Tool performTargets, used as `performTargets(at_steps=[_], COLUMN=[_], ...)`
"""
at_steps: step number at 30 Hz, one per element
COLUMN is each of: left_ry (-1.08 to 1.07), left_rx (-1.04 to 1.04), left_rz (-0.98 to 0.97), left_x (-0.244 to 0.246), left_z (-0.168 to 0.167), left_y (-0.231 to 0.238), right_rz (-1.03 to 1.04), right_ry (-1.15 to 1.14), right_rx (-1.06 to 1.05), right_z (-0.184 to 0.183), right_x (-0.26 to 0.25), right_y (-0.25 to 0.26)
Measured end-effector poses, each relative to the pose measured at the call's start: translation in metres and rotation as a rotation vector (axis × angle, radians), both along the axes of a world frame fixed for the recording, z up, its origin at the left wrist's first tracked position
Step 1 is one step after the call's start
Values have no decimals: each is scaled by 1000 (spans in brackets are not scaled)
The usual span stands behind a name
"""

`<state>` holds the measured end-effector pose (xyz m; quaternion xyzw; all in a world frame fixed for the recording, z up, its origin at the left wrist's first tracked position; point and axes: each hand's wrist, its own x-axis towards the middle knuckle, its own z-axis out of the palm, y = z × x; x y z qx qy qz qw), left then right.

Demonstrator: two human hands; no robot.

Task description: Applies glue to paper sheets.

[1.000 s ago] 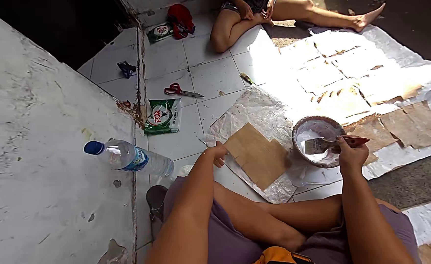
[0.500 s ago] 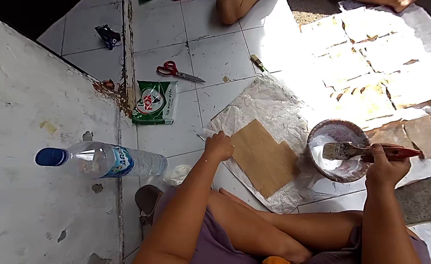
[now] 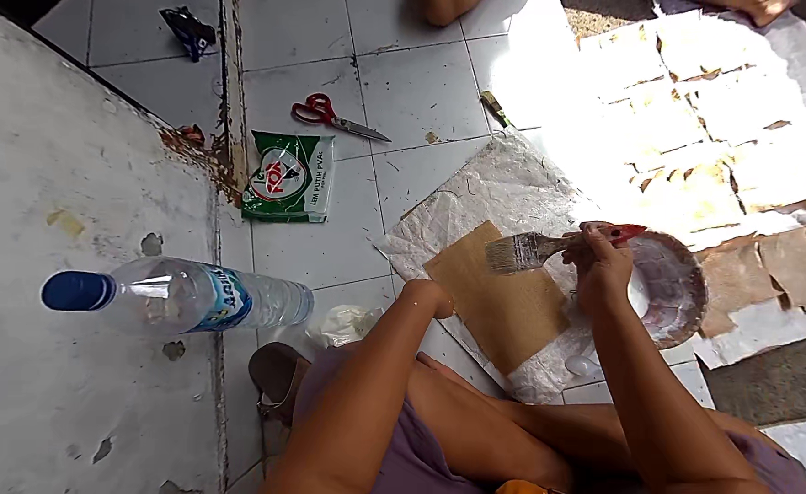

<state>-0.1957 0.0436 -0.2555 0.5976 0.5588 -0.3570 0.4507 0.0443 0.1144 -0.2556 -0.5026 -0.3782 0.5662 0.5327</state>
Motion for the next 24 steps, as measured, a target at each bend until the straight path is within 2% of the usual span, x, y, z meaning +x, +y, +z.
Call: performTargets(at_steps=[4, 7, 9, 11, 15, 17, 19, 21, 24], left_ry=[11, 28, 33, 38, 24, 28, 35, 42, 54], left_rx=[-25, -43, -53, -62, -72, -85, -111, -113, -97], left_rz=[60, 87, 54, 30, 1, 3, 14, 18, -8], left_x=[-1, 2, 4, 6, 12, 12, 11, 12, 18], left_z=[-7, -7, 4, 10, 10, 14, 16, 15, 8], left_y=[-4, -2, -1, 2, 3, 3, 3, 2, 2], right_rz=[239, 366, 334, 273, 409, 447, 375, 282, 334], right_ry=[-71, -174, -283, -285, -244, -373, -465, -394, -221], right_rx=[-64, 31, 117, 169, 114, 144, 193, 227, 157], right_z=[-36, -59, -52, -39, -43, -47, -42, -33, -36], right_x=[-62, -75, -70, -70, -91, -94, -86, -84, -101], right_y=[1, 10, 18, 25, 9, 11, 19, 24, 13])
